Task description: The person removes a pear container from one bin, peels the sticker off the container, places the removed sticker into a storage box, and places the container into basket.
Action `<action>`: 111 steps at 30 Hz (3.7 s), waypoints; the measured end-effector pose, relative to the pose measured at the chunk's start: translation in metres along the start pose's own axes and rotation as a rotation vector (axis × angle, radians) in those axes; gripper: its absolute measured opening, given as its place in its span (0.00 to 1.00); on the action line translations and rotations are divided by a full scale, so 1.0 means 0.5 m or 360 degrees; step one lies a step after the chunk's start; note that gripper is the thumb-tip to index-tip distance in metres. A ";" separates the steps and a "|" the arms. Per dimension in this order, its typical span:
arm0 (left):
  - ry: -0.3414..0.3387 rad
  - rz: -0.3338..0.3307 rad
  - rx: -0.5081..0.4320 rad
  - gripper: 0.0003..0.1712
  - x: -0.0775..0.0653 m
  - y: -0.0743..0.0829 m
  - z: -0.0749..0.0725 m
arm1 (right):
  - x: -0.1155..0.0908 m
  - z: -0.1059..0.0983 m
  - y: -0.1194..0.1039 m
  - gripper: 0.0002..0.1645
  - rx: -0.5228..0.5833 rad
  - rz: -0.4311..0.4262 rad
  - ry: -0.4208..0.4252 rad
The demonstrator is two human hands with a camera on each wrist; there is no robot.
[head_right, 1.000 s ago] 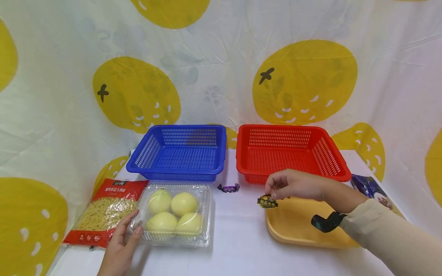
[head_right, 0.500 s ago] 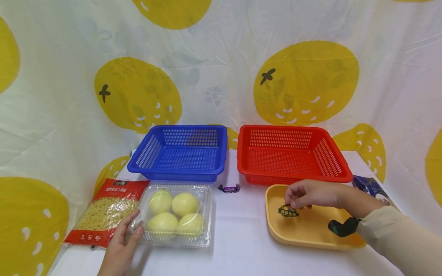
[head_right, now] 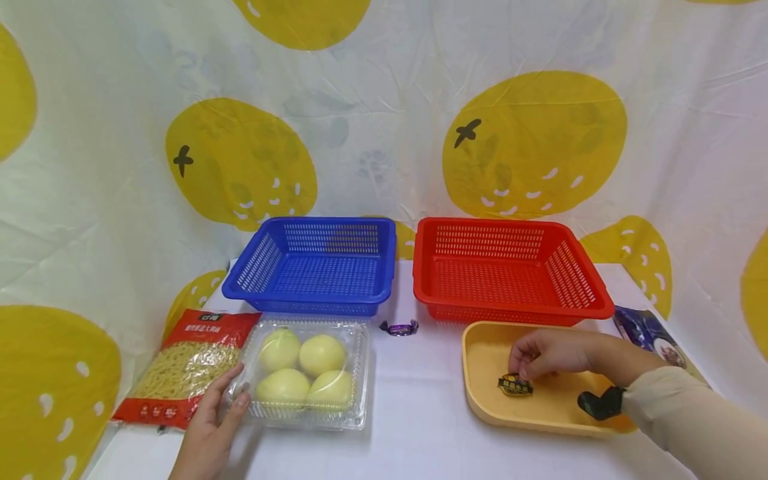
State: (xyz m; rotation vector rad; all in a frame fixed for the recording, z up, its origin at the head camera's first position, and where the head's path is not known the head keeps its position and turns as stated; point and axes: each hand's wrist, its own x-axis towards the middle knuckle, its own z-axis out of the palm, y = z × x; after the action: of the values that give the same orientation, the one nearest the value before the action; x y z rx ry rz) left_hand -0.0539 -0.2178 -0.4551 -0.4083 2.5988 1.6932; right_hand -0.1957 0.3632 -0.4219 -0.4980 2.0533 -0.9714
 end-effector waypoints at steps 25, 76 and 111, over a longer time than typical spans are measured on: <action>-0.0003 0.0189 0.0108 0.32 -0.003 0.017 -0.018 | -0.035 0.019 -0.043 0.18 -0.0353 -0.0091 0.0159; -0.0162 0.0102 0.0009 0.45 0.276 0.067 -0.147 | 0.158 0.265 -0.297 0.44 0.0657 -0.0045 0.0603; -0.0274 0.0172 -0.0260 0.43 0.367 0.069 -0.100 | 0.348 0.387 -0.290 0.55 0.0590 -0.0426 0.1002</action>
State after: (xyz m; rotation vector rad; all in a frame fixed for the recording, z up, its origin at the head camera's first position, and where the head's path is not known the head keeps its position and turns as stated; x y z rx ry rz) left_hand -0.2326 -0.2883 -0.4315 -0.1187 2.4119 1.8890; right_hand -0.1456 0.0738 -0.4705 -0.2895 2.2910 -1.8089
